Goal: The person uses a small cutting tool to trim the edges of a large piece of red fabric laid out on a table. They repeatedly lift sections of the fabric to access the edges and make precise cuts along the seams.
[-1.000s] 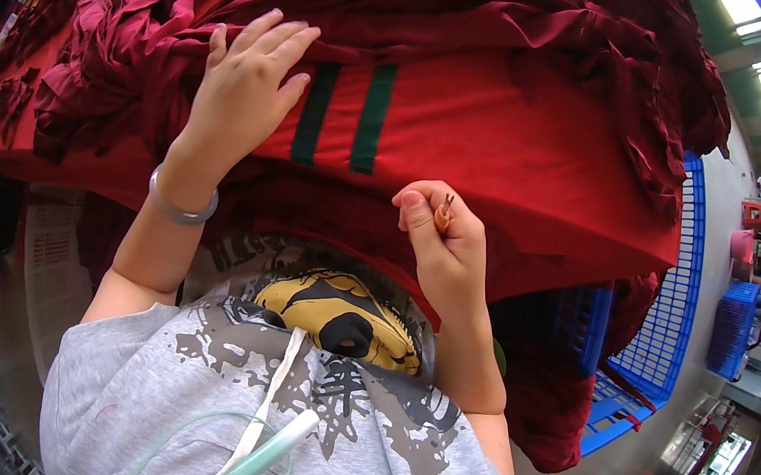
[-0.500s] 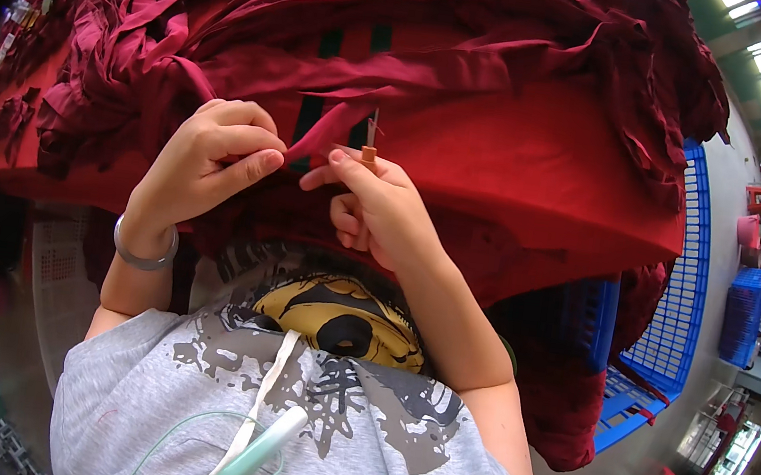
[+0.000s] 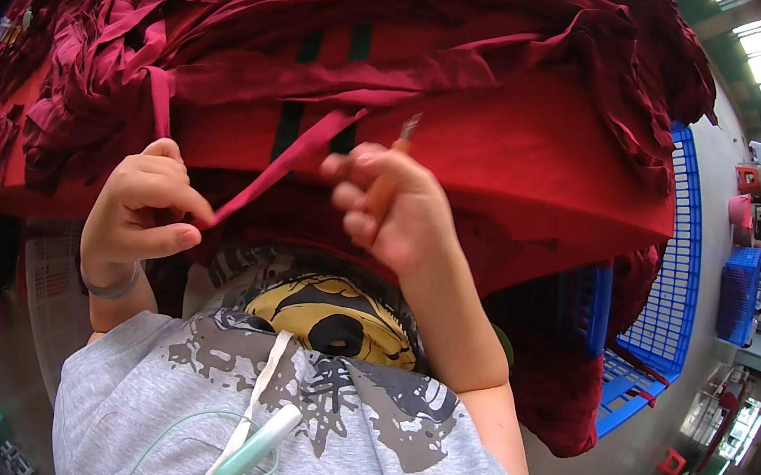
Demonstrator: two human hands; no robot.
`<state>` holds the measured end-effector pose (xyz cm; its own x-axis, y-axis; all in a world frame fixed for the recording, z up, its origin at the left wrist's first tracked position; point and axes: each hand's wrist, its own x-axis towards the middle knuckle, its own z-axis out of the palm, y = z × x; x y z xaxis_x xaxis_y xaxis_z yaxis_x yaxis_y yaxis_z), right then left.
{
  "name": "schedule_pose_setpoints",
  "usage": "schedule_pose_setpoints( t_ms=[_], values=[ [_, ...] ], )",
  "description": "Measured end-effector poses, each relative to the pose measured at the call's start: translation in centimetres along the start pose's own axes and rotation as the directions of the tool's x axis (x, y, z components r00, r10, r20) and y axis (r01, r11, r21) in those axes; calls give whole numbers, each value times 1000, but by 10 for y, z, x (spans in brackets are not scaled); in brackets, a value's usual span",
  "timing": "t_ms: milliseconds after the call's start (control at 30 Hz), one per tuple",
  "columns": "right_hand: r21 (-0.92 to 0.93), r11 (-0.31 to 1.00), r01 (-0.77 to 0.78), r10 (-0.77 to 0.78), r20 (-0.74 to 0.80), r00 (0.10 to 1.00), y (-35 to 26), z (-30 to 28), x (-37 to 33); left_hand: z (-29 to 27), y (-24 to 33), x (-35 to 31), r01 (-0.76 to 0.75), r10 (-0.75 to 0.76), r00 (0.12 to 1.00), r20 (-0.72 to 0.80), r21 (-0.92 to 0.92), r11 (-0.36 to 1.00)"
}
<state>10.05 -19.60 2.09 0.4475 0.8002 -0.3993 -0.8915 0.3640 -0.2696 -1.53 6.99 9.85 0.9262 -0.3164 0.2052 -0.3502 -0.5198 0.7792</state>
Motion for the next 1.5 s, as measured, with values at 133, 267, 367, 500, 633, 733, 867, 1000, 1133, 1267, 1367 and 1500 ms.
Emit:
schedule_pose_setpoints(
  t_ms=[133,267,367,500,633,733,867,1000,1133,1267,1367,1500],
  values=[
    [-201,893,-402,423,70,904,38,20,-6,-1,2,-1,88,-137,971,197,238,967],
    [-96,975,-199,187,-127,974,42,18,5,-13,11,5,-78,-14,894,448,187,979],
    [20,991,-130,129,61,990,50,27,0,-28,8,-1,-217,237,806,543,-101,971],
    [232,968,92,-146,225,963,40,1,-2,-43,3,0,-337,459,731,505,-317,886],
    [222,839,497,-544,362,757,-21,-3,-22,-47,-1,-8,-338,475,778,412,-361,869],
    [-48,571,819,-796,210,567,-65,-21,-68,-35,9,-11,-122,145,956,257,-104,987],
    [-408,233,883,-969,-178,174,-94,-46,-154,-2,-8,18,-40,110,983,-145,416,908],
    [-650,112,751,-994,-86,74,-106,-97,-226,12,-43,52,-51,315,897,-310,635,771],
    [-668,125,734,-989,-140,41,-122,-141,-336,6,-87,64,-154,426,841,-332,609,778],
    [-749,152,645,-833,-448,-325,-151,-160,-373,5,-87,60,-256,491,807,-328,555,792],
    [-804,375,462,-742,-559,-370,-191,-198,-400,2,-75,50,-213,417,850,-321,513,831],
    [-845,467,260,-758,-534,-375,-262,-248,-417,-10,-43,41,-186,270,950,-157,408,894]
  ],
)
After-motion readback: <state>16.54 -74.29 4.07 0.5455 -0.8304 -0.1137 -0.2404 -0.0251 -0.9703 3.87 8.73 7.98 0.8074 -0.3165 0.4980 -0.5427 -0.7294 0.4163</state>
